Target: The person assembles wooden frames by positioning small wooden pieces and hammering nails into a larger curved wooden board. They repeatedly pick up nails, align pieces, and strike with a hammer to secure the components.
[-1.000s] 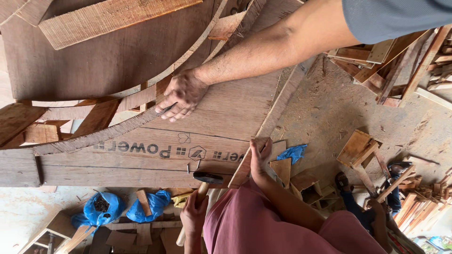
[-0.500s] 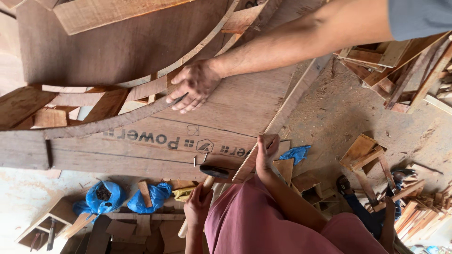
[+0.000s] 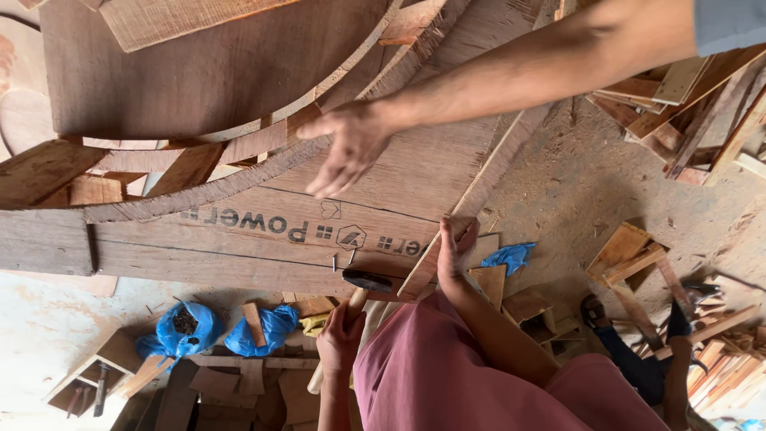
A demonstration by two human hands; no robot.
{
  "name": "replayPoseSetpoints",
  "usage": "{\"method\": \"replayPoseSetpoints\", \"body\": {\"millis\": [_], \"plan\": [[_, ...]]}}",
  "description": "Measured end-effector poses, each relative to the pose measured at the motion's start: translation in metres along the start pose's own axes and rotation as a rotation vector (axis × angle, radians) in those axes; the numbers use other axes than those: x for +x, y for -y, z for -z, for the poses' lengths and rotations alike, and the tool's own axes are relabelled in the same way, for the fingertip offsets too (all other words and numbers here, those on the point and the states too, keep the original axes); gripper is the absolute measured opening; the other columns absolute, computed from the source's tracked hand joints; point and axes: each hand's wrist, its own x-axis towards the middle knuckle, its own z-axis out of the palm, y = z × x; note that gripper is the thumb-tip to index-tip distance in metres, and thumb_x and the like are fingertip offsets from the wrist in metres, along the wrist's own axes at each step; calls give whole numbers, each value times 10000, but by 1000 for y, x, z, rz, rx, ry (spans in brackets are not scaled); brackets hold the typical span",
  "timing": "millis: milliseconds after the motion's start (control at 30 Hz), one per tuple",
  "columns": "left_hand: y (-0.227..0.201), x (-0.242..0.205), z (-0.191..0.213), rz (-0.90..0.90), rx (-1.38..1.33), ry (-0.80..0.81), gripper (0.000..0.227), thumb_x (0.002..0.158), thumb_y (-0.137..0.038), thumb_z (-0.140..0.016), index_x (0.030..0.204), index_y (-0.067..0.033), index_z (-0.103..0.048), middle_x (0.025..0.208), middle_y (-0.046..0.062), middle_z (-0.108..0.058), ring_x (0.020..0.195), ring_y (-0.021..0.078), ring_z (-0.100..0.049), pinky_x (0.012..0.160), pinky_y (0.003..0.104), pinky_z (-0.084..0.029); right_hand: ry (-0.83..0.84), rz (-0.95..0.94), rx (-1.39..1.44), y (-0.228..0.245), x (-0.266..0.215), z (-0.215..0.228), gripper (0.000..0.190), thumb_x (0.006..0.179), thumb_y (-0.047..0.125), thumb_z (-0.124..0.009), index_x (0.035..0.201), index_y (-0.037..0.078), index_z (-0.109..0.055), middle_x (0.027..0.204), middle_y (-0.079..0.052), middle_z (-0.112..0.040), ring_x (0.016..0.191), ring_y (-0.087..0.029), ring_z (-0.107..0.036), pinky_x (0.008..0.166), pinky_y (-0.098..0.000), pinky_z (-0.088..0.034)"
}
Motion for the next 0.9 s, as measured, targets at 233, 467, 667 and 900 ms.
{"method": "replayPoseSetpoints", "body": {"millis": [233, 467, 667, 900], "plan": [[1, -2, -3, 44, -16, 27, 365, 805, -252, -822, 1133, -136, -711, 968, 96, -770, 821, 296, -762, 680, 405, -599, -52, 88, 33, -10, 2, -2, 598, 876, 303, -765, 1309, -31, -522, 1180, -133, -578, 1060, -223, -550, 937, -367, -473], [6, -3, -9, 80, 4, 22, 335, 814, -271, -816, 1104, -139, -714, 914, 102, -765, 793, 301, -757, 676, 408, -591, -25, 61, -18, 2, -1, 1, 613, 875, 333, -777, 1285, -48, -528, 1197, -173, -533, 1104, -277, -532, 971, -415, -448], [12, -7, -13, 47, 45, -7, 324, 820, -286, -814, 1077, -124, -701, 852, 108, -753, 760, 308, -749, 649, 408, -580, 18, 103, -105, 12, -7, 10, 660, 878, 387, -764, 1314, -42, -517, 1232, -190, -514, 1153, -331, -521, 1007, -466, -424], [13, -13, -16, 64, 48, -65, 347, 807, -283, -830, 1068, -97, -696, 821, 135, -729, 712, 322, -726, 638, 410, -571, 30, 160, -161, 1, -18, 16, 730, 877, 428, -772, 1337, -69, -498, 1260, -224, -501, 1180, -378, -502, 1039, -503, -407]]}}
